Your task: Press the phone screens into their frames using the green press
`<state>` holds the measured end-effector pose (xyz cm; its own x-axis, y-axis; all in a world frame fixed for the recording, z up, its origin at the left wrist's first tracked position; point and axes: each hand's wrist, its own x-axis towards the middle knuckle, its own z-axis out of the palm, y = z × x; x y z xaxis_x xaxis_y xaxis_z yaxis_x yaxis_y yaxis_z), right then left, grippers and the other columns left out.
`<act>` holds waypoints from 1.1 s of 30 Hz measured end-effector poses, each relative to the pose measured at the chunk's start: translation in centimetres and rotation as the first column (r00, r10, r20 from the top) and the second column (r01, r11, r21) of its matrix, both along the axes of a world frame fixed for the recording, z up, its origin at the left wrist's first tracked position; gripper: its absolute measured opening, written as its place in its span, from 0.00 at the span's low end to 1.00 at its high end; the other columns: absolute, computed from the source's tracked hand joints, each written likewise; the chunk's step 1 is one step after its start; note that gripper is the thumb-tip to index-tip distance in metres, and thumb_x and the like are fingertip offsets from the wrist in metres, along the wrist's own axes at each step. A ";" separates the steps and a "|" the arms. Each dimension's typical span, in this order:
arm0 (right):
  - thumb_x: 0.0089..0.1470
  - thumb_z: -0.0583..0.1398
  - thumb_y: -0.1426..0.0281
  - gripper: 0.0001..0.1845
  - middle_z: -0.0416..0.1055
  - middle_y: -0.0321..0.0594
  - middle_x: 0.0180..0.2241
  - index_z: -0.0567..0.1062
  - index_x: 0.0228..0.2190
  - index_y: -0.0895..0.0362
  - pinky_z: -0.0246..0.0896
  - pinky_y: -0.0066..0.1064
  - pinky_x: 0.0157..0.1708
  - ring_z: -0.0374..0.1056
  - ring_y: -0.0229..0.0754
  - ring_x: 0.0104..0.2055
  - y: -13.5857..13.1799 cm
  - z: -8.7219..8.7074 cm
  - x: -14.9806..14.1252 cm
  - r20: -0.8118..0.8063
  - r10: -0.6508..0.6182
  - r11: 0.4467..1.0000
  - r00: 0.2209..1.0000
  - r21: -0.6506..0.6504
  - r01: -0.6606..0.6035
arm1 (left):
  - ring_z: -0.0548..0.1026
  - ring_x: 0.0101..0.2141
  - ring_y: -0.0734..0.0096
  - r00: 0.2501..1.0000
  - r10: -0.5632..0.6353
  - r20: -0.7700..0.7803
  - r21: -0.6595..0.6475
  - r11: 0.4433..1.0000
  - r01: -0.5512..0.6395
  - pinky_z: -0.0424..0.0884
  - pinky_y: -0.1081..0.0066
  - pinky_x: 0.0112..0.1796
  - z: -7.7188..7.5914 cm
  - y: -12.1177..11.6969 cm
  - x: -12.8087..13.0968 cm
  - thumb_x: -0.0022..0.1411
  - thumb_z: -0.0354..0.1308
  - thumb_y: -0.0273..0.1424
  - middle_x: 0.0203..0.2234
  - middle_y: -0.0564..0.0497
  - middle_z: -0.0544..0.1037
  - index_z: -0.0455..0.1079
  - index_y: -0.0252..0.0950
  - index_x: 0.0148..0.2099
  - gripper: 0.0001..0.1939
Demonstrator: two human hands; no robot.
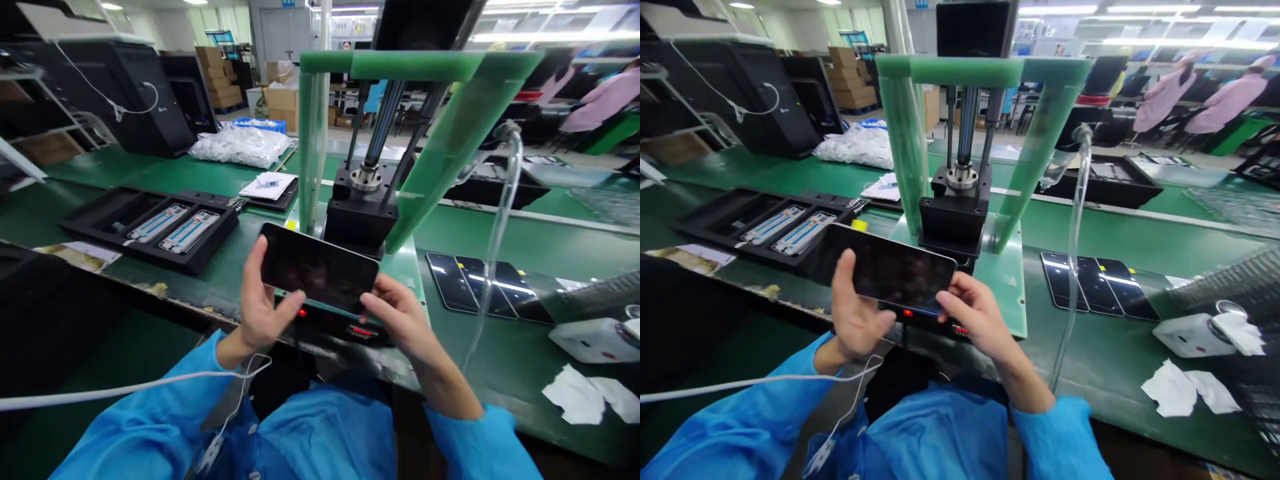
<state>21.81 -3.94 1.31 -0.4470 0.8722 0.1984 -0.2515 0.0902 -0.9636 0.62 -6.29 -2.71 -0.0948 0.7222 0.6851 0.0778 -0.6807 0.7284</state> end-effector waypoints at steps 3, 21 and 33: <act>0.58 0.68 0.62 0.09 0.73 0.35 0.29 0.79 0.37 0.54 0.67 0.22 0.28 0.68 0.34 0.28 0.5 -0.2 3.4 0.083 -0.052 0.999 0.995 0.016 0.051 | 0.78 0.41 0.72 0.998 0.012 0.056 -0.093 0.996 -0.007 0.75 0.74 0.43 2.6 1.9 -1.9 0.62 0.67 0.32 0.45 0.50 0.78 0.51 0.48 0.73 0.42; 0.58 0.67 0.68 0.05 0.73 0.35 0.28 0.81 0.30 0.53 0.62 0.27 0.30 0.65 0.38 0.29 -0.6 1.3 5.1 0.214 -0.054 0.991 0.975 -0.106 0.078 | 0.76 0.30 0.71 0.869 -0.462 -0.177 -0.419 0.834 0.358 0.69 0.74 0.31 4.8 4.7 -4.2 0.63 0.66 0.27 0.31 0.50 0.81 0.83 0.42 0.41 0.06; 0.58 0.67 0.66 0.14 0.68 0.34 0.25 0.73 0.25 0.58 0.59 0.24 0.28 0.62 0.34 0.28 0.2 1.0 5.6 0.202 -0.016 1.000 0.979 -0.019 0.020 | 0.76 0.36 0.64 0.892 -0.393 -0.223 -0.349 0.887 0.303 0.73 0.64 0.35 4.3 4.4 -4.0 0.66 0.64 0.30 0.35 0.50 0.80 0.81 0.45 0.34 0.08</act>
<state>27.37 -3.70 2.34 -0.4600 0.8836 0.0868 -0.0498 0.0719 -0.9962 -3.40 -1.93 1.62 0.3641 0.8446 0.3925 0.1069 -0.4566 0.8832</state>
